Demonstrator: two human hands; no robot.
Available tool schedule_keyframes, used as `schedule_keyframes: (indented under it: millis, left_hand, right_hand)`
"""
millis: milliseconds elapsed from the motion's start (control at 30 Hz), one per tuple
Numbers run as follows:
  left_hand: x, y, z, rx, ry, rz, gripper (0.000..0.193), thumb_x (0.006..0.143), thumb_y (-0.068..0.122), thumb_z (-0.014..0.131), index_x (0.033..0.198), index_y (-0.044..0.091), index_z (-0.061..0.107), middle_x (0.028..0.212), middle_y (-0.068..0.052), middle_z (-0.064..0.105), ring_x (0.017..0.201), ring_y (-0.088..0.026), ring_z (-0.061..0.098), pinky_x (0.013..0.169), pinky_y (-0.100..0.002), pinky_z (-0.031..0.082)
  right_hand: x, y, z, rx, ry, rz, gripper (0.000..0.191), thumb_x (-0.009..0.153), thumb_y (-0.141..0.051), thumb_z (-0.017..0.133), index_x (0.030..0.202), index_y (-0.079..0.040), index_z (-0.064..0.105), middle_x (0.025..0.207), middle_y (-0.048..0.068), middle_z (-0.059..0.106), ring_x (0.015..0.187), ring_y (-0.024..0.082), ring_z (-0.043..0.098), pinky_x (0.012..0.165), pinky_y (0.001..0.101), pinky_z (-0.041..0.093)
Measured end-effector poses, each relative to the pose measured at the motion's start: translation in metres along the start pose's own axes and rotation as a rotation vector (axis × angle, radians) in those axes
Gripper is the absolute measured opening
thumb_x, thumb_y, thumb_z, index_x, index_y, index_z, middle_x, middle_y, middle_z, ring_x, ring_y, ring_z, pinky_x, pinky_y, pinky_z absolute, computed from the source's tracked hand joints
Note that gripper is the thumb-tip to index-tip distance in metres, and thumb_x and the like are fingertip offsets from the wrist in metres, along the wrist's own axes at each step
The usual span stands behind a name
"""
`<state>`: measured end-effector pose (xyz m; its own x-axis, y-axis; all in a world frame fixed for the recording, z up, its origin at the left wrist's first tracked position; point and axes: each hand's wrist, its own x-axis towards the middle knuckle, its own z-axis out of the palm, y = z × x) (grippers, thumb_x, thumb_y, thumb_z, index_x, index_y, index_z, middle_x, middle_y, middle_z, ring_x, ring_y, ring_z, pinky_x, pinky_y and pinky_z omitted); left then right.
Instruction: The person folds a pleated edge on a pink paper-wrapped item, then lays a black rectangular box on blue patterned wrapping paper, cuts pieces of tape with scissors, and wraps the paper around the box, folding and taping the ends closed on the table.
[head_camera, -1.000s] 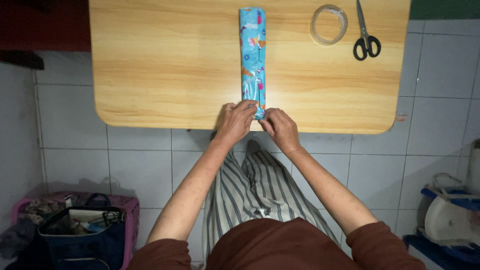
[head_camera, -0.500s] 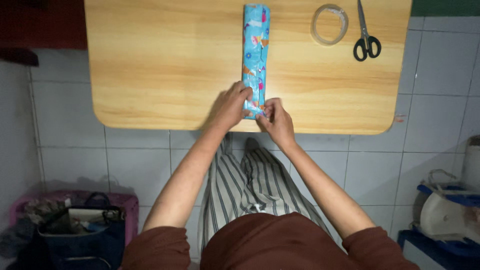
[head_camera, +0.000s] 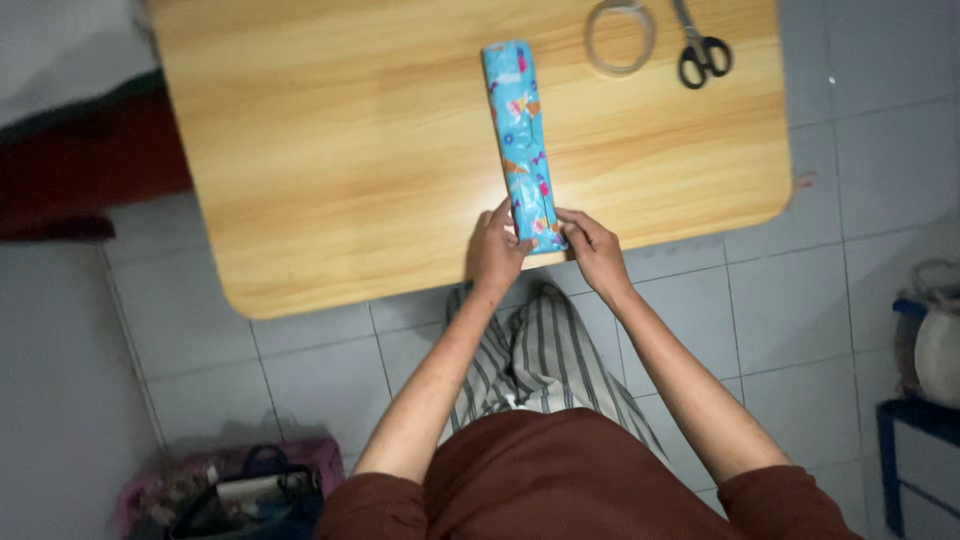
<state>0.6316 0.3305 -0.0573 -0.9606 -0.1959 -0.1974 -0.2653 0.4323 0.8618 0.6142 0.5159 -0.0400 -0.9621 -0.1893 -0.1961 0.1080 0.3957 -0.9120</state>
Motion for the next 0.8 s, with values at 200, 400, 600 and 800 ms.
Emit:
schedule_keyframes:
  millis: [200,400,600,800]
  left_hand:
    - [-0.017,0.021,0.039,-0.011,0.012,0.010,0.084,0.069,0.006,0.091,0.144,0.009,0.054,0.104,-0.006,0.064,0.076,-0.015,0.069,0.068,-0.031,0.058]
    - [-0.035,0.050,0.080,-0.124,0.183,-0.006,0.083,0.068,0.000,0.089,0.144,0.011,0.055,0.106,-0.007,0.065,0.080,-0.017,0.071,0.073,-0.028,0.060]
    - [-0.049,0.069,0.086,0.209,0.201,0.260,0.077,0.073,-0.004,0.080,0.144,0.020,0.058,0.128,-0.020,0.056,0.113,-0.038,0.060,0.082,-0.044,0.055]
    - [-0.051,0.063,0.098,0.310,0.141,0.295,0.058,0.085,-0.008,0.067,0.133,0.024,0.071,0.147,-0.015,0.052,0.130,-0.036,0.058,0.099,-0.042,0.054]
  right_hand:
    - [-0.016,0.009,-0.043,-0.096,-0.055,-0.011,0.053,0.083,-0.005,0.077,0.135,-0.007,0.064,0.091,0.005,0.062,0.077,0.012,0.058,0.071,0.0276,0.053]
    - [-0.029,0.009,-0.064,-0.234,0.092,-0.195,0.056,0.085,-0.006,0.075,0.139,-0.009,0.060,0.110,0.010,0.065,0.085,0.021,0.065,0.073,0.0335,0.057]
    - [-0.040,0.018,-0.074,-0.641,0.073,-0.451,0.050,0.094,-0.014,0.073,0.142,-0.018,0.061,0.108,0.010,0.064,0.098,0.030,0.062,0.080,0.0426,0.054]
    - [-0.043,0.031,-0.087,-0.646,-0.054,-0.456,0.042,0.098,-0.019,0.067,0.138,-0.014,0.061,0.119,0.015,0.061,0.107,0.036,0.059,0.087,0.0460,0.052]
